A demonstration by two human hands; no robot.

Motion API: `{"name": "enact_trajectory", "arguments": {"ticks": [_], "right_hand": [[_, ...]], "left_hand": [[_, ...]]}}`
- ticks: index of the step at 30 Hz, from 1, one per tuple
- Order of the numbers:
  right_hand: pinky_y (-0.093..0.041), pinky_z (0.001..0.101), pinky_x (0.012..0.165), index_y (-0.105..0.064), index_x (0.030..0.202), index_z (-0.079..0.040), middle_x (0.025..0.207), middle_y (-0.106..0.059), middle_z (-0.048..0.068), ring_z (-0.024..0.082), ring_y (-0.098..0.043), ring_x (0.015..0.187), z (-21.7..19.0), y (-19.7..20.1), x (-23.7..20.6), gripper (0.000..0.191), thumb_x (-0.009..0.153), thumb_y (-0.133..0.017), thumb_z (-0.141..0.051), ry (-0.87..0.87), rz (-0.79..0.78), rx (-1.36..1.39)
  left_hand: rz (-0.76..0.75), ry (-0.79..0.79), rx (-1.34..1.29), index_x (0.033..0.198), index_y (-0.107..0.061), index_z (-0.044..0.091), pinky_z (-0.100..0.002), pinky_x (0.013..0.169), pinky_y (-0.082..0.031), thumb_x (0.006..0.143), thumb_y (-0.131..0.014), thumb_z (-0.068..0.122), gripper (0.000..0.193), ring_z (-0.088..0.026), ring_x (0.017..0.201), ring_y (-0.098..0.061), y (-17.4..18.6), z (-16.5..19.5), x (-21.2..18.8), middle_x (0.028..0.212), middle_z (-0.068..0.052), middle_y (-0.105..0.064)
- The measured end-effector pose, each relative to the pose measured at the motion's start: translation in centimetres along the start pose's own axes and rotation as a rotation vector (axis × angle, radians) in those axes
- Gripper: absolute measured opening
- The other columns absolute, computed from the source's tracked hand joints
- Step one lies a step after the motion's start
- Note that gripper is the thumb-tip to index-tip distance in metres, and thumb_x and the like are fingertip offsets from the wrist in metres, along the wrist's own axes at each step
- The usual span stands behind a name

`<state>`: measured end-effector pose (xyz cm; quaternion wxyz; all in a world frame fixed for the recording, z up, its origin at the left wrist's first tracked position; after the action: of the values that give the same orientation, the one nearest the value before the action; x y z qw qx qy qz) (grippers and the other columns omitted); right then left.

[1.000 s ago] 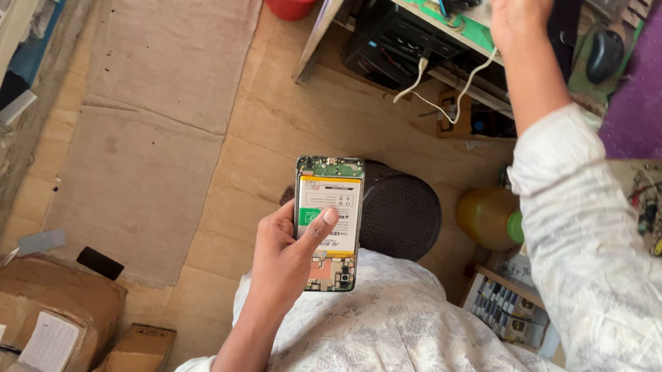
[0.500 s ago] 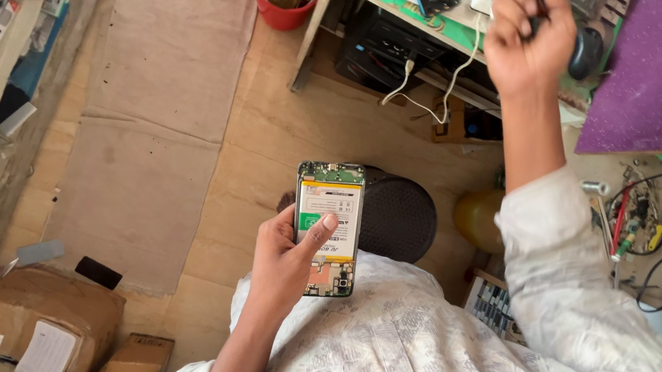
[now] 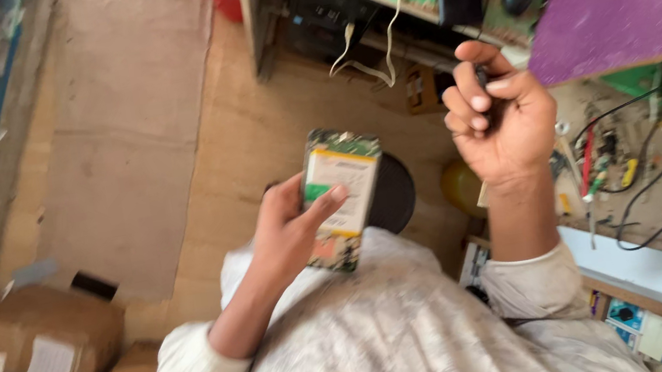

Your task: The person holds a disassembled smartphone and uses a screwdriver to remove screws from the internal frame. They then place the phone on a counter and continue unscrewing components before inspecting the device.

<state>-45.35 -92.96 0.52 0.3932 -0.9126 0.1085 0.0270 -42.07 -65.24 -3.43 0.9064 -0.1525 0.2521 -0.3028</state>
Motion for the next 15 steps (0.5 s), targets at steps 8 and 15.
{"name": "enact_trajectory", "arguments": {"ticks": [8,15], "right_hand": [[-0.060,0.0301,0.081,-0.065,0.118,0.005,0.111,-0.073,0.017,0.020,-0.070,0.087,-3.3,5.0,-9.4,0.019,0.101,-0.072,0.006,0.328,0.251,-0.479],[-0.058,0.0265,0.086,-0.068,0.101,0.002,0.103,-0.071,0.012,0.017,-0.070,0.092,-5.4,2.8,-18.5,0.011,0.099,-0.078,0.005,0.485,0.054,-0.707]], "left_hand": [[-0.067,-0.009,-0.028,0.117,-0.068,-0.006,-0.027,0.084,-0.058,0.098,-0.068,0.013,0.027,-0.009,0.092,-0.070,-8.5,-3.6,-2.1,0.105,-0.008,-0.077],[-0.064,-0.041,0.125,0.113,-0.070,-0.004,-0.025,0.080,-0.058,0.098,-0.070,0.014,0.023,-0.006,0.087,-0.068,-16.7,-7.4,-5.8,0.098,-0.006,-0.077]]}}
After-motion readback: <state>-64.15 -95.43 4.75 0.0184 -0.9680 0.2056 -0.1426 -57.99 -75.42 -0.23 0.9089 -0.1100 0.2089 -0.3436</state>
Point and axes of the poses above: each hand's wrist, its own x-axis towards the middle knuckle, its own y-axis out of the back of the hand, z = x × y, the point moved 4 cm from there along x, towards the middle knuckle
